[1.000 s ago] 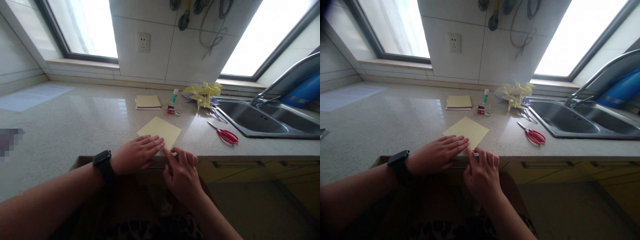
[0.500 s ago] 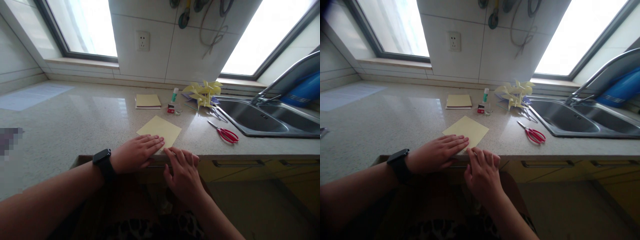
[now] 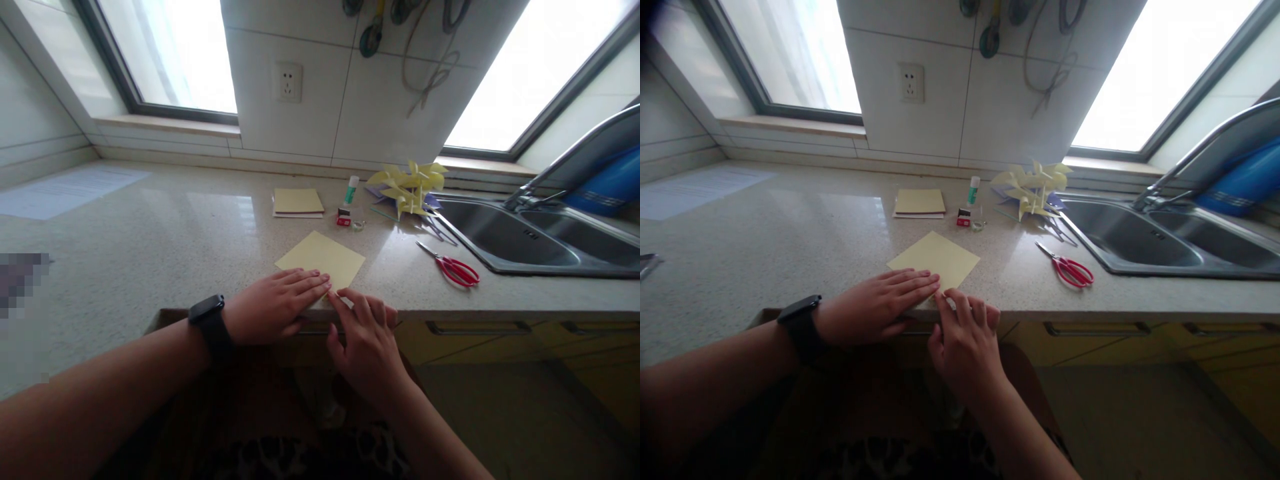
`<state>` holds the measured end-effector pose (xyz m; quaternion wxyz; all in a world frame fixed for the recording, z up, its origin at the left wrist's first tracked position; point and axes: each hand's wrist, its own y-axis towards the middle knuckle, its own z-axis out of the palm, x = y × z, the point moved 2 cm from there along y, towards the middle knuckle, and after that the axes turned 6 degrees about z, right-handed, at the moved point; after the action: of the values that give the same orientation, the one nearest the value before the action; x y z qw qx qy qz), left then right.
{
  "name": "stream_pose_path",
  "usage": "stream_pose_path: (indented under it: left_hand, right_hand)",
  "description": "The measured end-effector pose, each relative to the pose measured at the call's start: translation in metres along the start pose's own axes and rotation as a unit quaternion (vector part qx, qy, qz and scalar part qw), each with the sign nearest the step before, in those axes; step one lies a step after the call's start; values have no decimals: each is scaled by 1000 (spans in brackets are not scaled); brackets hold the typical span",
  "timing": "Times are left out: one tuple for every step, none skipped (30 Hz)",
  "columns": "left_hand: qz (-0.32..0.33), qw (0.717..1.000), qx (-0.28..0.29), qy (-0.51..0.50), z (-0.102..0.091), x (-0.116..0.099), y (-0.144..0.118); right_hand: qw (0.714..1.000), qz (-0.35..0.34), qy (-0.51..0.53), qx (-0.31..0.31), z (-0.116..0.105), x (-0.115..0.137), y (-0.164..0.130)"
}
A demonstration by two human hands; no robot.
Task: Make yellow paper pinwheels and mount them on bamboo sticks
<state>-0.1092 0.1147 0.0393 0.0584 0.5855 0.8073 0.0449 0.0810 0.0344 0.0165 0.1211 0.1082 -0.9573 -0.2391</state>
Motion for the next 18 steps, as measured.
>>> stream_pose_path:
  left_hand:
    - [0, 1000, 1, -3, 0, 0, 0]
    - [0, 1000, 0, -6, 0, 0, -1]
    - [-1, 1000, -3, -9, 0, 1, -1]
    - [-1, 1000, -7, -13, 0, 1, -1]
    - [-1, 1000, -10, -17, 1, 1, -1]
    - [-1, 1000, -13, -19, 1, 1, -2]
    - [-2, 1000, -14, -21, 1, 1, -2]
    - [-1, 1000, -14, -22, 2, 1, -2]
    - [-2, 1000, -13, -22, 2, 1, -3]
    - [-2, 1000, -13, -22, 2, 1, -3]
    - [-2, 1000, -12, -22, 3, 1, -3]
    - [-1, 1000, -12, -22, 3, 1, -3]
    - [0, 1000, -13, -23, 3, 1, -3]
    - [1, 1000, -14, -23, 3, 1, -3]
    - [2, 1000, -15, -24, 2, 1, -3]
    - [4, 1000, -16, -24, 2, 1, -2]
    - [4, 1000, -16, -24, 2, 1, -2]
    - [5, 1000, -16, -24, 2, 1, -2]
  right_hand:
    - [1000, 0, -1, 2, 0, 0, 0]
    - [1000, 1, -2, 4, 0, 0, 1]
    - [1000, 2, -5, 9, 0, 0, 1]
    - [1000, 2, -8, 13, 0, 0, 1]
    - [1000, 3, -11, 16, -1, 0, 2]
    - [1000, 3, -14, 18, -1, 0, 2]
    - [1000, 4, -16, 19, -1, 1, 3]
    - [1000, 5, -18, 20, -1, 1, 4]
    - [1000, 7, -20, 20, 0, 1, 5]
    - [1000, 8, -22, 21, 0, 1, 5]
    - [999, 9, -25, 23, 1, 1, 6]
    - [999, 10, -27, 24, 1, 1, 6]
    - [999, 10, -30, 26, 2, 1, 7]
    - [999, 10, -32, 28, 2, 2, 7]
    - [999, 11, -34, 30, 2, 2, 7]
    - [999, 13, -34, 31, 2, 2, 8]
    - [999, 14, -34, 33, 2, 1, 7]
    - [999, 15, -33, 33, 2, 1, 7]
